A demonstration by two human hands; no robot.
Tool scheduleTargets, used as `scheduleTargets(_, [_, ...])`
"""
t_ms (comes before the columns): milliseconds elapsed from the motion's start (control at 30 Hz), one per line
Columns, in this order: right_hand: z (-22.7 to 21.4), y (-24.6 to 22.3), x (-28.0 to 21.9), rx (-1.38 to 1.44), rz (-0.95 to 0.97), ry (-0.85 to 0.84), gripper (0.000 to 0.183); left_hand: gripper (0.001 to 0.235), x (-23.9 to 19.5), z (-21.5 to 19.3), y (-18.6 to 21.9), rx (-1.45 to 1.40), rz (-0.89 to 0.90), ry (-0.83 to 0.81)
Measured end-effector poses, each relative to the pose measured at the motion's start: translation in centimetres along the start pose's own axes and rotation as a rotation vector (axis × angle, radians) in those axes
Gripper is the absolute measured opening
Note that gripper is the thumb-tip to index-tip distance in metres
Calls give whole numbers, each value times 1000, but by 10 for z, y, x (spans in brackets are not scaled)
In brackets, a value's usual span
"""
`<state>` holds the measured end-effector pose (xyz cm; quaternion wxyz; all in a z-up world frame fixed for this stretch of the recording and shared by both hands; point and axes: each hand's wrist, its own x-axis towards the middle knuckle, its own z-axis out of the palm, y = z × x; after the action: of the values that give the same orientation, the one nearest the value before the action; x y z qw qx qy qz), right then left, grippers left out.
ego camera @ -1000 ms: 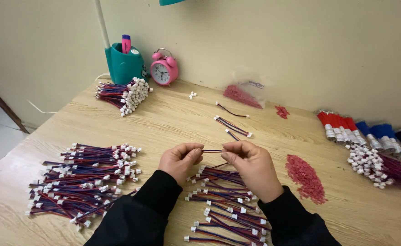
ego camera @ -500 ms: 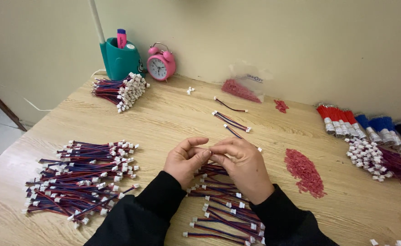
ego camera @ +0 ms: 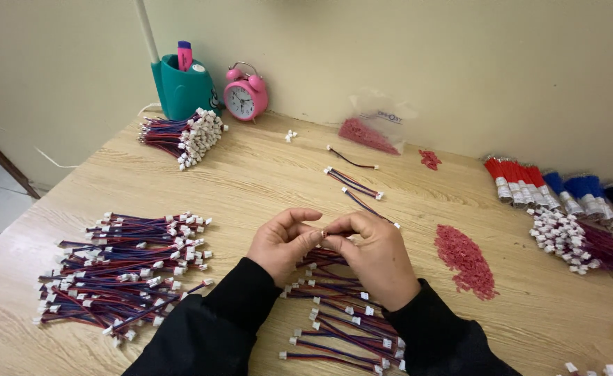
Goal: Assembling small wire harnesses by sliding plastic sleeves onto the wires
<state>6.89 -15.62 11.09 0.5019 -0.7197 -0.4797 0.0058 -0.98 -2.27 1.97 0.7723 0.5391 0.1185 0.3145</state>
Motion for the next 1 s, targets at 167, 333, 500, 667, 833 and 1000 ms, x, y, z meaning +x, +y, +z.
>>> scheduleTargets(167, [2, -12, -2, -65, -124, -4, 7, 34, -3, 7, 9, -12, 5, 2])
scheduleTargets(333, [1, -9, 0, -63, -152, -9, 7, 36, 1, 0, 4, -15, 3, -10])
scheduleTargets(500, [-6, -10, 4, 22, -67, -134, 10, 41, 5, -7, 0, -66, 0, -24])
scheduleTargets(667, [-5, -7, 1, 12, -27, -102, 9, 39, 1, -2, 6, -45, -3, -49])
scheduleTargets(833, [-16, -16, 4, 45, 84, -99, 9, 36, -10, 19, 23, -30, -7, -42])
scheduleTargets(1000, [-25, -21, 29, -166, 191, -338, 15, 35, 3, 8, 0, 68, -72, -16])
